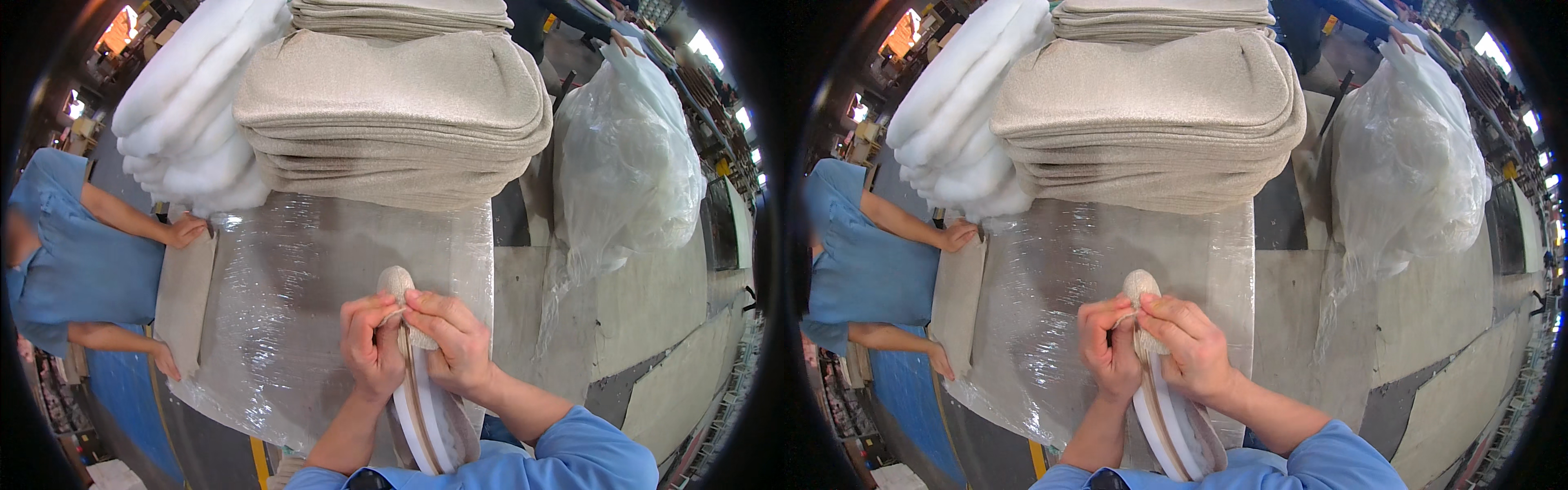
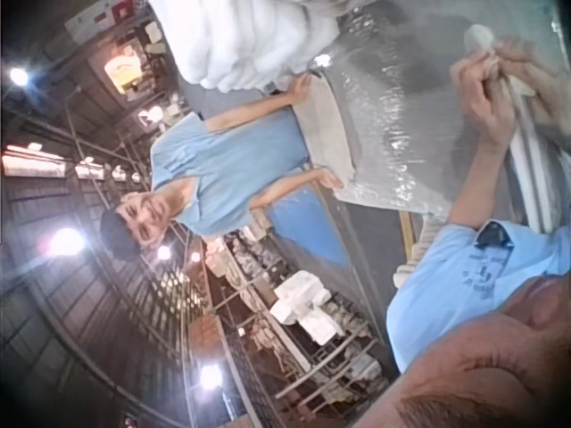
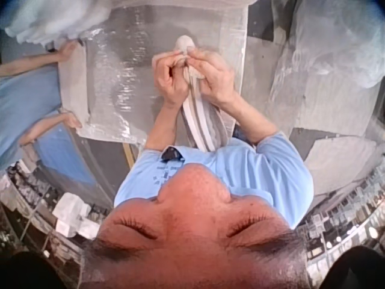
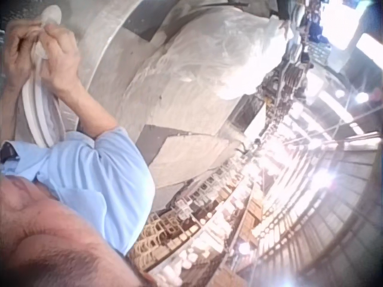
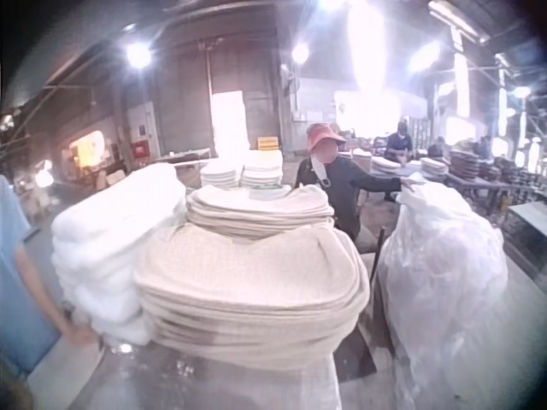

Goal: The person folds beige and white cushion covers on a plastic-covered table in a factory setting. They repeatedly pick up covers, fold them, and place them into stacks. Other workers are visible in the background performing similar tasks.

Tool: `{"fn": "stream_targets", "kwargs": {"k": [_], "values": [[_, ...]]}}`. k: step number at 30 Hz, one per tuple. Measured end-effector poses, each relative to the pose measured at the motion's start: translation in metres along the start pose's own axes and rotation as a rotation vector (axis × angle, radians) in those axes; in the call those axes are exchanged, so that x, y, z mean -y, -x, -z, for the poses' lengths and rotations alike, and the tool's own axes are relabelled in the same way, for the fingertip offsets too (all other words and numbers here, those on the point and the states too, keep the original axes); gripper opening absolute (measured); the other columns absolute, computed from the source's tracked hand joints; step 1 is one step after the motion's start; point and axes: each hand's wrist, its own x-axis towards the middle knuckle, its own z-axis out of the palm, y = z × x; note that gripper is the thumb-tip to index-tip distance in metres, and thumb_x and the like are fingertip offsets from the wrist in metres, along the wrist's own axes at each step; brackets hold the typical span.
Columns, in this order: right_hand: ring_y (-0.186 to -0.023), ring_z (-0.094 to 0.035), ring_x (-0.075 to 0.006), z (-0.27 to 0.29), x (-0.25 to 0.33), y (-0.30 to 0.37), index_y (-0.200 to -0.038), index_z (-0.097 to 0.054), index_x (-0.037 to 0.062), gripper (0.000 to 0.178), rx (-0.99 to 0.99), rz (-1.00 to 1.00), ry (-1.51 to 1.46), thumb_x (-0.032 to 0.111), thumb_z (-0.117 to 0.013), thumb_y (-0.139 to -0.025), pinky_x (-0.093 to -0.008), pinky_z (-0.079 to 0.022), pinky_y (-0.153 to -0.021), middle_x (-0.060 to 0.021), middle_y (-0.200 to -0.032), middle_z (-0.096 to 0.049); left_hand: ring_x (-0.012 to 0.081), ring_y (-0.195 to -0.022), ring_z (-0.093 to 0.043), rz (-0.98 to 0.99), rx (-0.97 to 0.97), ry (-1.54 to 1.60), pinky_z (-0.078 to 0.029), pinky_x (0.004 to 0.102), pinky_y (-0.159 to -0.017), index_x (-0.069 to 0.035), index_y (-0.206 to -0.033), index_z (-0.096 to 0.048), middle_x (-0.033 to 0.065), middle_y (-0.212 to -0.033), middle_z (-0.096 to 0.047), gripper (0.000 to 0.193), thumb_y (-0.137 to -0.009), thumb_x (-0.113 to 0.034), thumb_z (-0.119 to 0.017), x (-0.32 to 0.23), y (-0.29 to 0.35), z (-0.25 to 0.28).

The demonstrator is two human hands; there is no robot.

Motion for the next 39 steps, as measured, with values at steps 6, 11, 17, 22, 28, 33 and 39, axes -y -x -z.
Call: {"fn": "stream_targets", "kwargs": {"k": [6, 11, 17, 22, 28, 33, 39], "values": [[-0.122, -0.070, -0.0355, 0.003, 0.005, 0.000, -0.119, -0.077, -0.0044, 0.046, 0.109, 0.021, -0.060, -0.007, -0.069, -0.074, -0.0422, -0.059, -0.104, -0.0200, -0.132, -0.072, 0.0304, -0.107, -0.071, -0.030, -0.036, -0.019, -0.060, 0.0406, -0.094, -0.002, -0.101, -0.071, 0.0125, -0.110, -0.072, 0.003, -0.100, -0.002, -0.073, 0.000, 0.002, 0.011], [-0.127, -0.068, -0.0289, 0.025, -0.019, -0.019, -0.123, -0.077, -0.0023, 0.027, 0.378, -0.028, -0.445, 0.009, -0.065, -0.101, -0.0400, -0.051, -0.110, -0.0183, -0.140, -0.071, 0.0292, -0.108, -0.071, -0.019, -0.052, -0.028, -0.060, 0.0408, -0.095, -0.001, -0.101, -0.071, 0.0133, -0.109, -0.072, 0.004, -0.099, -0.002, -0.074, 0.007, 0.003, 0.017], [-0.119, -0.066, -0.0194, -0.029, -0.074, -0.060, -0.114, -0.078, -0.0017, 0.040, 0.321, -0.532, -0.833, 0.030, -0.054, -0.113, -0.0351, -0.050, -0.106, -0.0124, -0.129, -0.077, 0.0277, -0.107, -0.070, -0.042, 0.011, 0.000, -0.058, 0.0384, -0.099, 0.000, -0.105, -0.071, 0.0138, -0.113, -0.071, 0.005, -0.101, -0.001, -0.070, 0.002, -0.002, 0.008], [-0.111, -0.066, -0.0214, -0.023, -0.093, -0.045, -0.103, -0.074, 0.0000, 0.037, 0.307, -0.751, -0.950, 0.026, -0.048, -0.108, -0.0369, -0.053, -0.099, -0.0123, -0.115, -0.074, 0.0218, -0.112, -0.067, 0.260, -0.043, 0.381, -0.055, 0.0358, -0.103, 0.000, -0.125, -0.066, 0.0102, -0.119, -0.069, 0.018, -0.110, -0.010, -0.060, 0.006, 0.042, 0.020], [-0.116, -0.067, -0.0261, 0.061, -0.114, -0.001, -0.096, -0.069, 0.0023, 0.032, -0.043, -1.123, -1.083, 0.017, -0.042, -0.105, -0.0394, -0.059, -0.100, -0.0153, -0.138, -0.070, 0.0306, -0.118, -0.067, 1.211, 0.280, -0.270, -0.053, 0.0407, -0.106, -0.001, -0.136, -0.060, 0.0158, -0.135, -0.065, 0.037, -0.114, -0.031, -0.056, 0.002, 0.282, 0.097], [-0.121, -0.069, -0.0257, 0.107, -0.121, 0.058, -0.127, -0.071, -0.0007, 0.042, -0.070, -1.142, -1.022, 0.013, -0.043, -0.098, -0.0382, -0.058, -0.106, -0.0135, -0.140, -0.070, 0.0334, -0.133, -0.060, 1.564, -0.251, 0.711, -0.049, 0.0504, -0.114, -0.002, -0.151, -0.049, 0.0184, -0.152, -0.055, 0.054, -0.113, -0.040, -0.057, -0.010, 0.319, 0.105], [-0.090, -0.063, -0.0148, 0.134, -0.090, 0.088, -0.128, -0.073, 0.0008, 0.041, 0.024, -1.015, -0.930, 0.022, -0.045, -0.106, -0.0288, -0.050, -0.076, -0.0066, -0.119, -0.075, 0.0339, -0.143, -0.053, 1.024, -0.687, 0.768, -0.045, 0.0492, -0.118, -0.005, -0.158, -0.046, 0.0152, -0.158, -0.052, 0.068, -0.114, -0.056, -0.045, -0.045, 0.211, 0.145]]}}
